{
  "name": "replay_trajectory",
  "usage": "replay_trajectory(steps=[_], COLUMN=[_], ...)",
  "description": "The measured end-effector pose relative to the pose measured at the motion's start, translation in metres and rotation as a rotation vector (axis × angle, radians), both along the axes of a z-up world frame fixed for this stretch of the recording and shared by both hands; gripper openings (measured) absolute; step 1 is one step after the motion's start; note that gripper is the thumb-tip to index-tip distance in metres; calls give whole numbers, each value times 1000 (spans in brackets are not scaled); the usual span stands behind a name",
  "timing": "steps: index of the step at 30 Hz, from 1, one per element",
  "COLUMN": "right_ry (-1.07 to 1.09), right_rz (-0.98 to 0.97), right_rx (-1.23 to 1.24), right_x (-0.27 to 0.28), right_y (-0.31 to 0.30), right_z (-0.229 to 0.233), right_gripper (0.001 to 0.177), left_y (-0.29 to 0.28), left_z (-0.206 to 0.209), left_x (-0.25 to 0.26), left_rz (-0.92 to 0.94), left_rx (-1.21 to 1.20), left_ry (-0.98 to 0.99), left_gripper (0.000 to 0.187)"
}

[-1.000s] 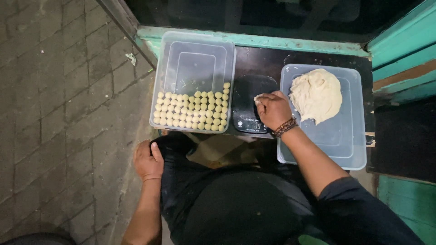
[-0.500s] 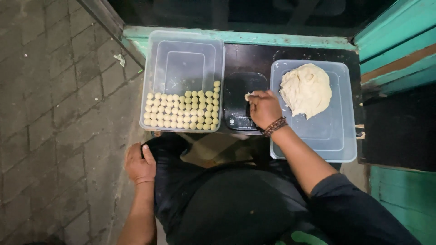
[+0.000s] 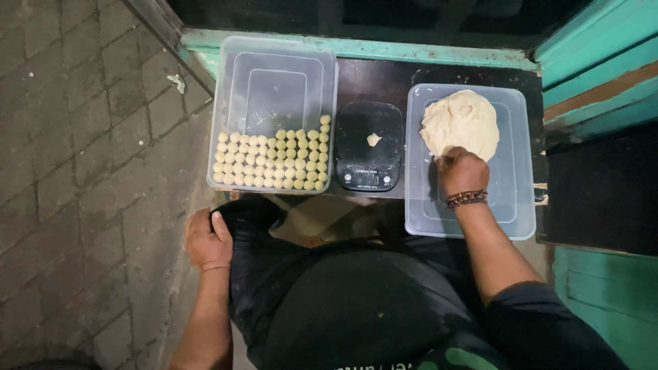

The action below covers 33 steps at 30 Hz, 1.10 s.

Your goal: The person repeatedly pinches off small pieces of dough from a large mass, rolls them into uniform balls between their palms, and places them into a clear plastic container. They occasionally weigh a piece on a digital scale before rolling it.

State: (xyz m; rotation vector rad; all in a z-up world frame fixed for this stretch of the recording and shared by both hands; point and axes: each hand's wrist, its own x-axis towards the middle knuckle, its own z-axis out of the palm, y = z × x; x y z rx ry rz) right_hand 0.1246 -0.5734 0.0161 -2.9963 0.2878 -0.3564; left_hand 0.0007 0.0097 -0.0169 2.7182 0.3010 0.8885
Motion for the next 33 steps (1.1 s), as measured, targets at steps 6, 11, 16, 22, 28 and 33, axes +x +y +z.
replay_trajectory(steps=[6,11,16,22,28,33], right_ry=[-1,30,18,57,62,34], right_rz=[-17,-33,-65,-20,34,311], right_rx=[-7,26,53,-19,9,299], right_x=[2,9,16,14,22,39], right_y=[16,6,2,4,18,86], right_z=[18,2,4,42,48,64], right_gripper=[24,20,19,11,8,14], left_y=[4,3,4,4,5,4], left_z=[-8,-7,-8,-5,-5,0], left_x=[1,-2,0,-3,1,5], left_rz=[-2,-3,3,15,12,4], left_rx=[25,30,37,45,43,79], left_ry=[-6,-10,-12,-6,-8,-18], left_gripper=[33,33,33,35,34,33])
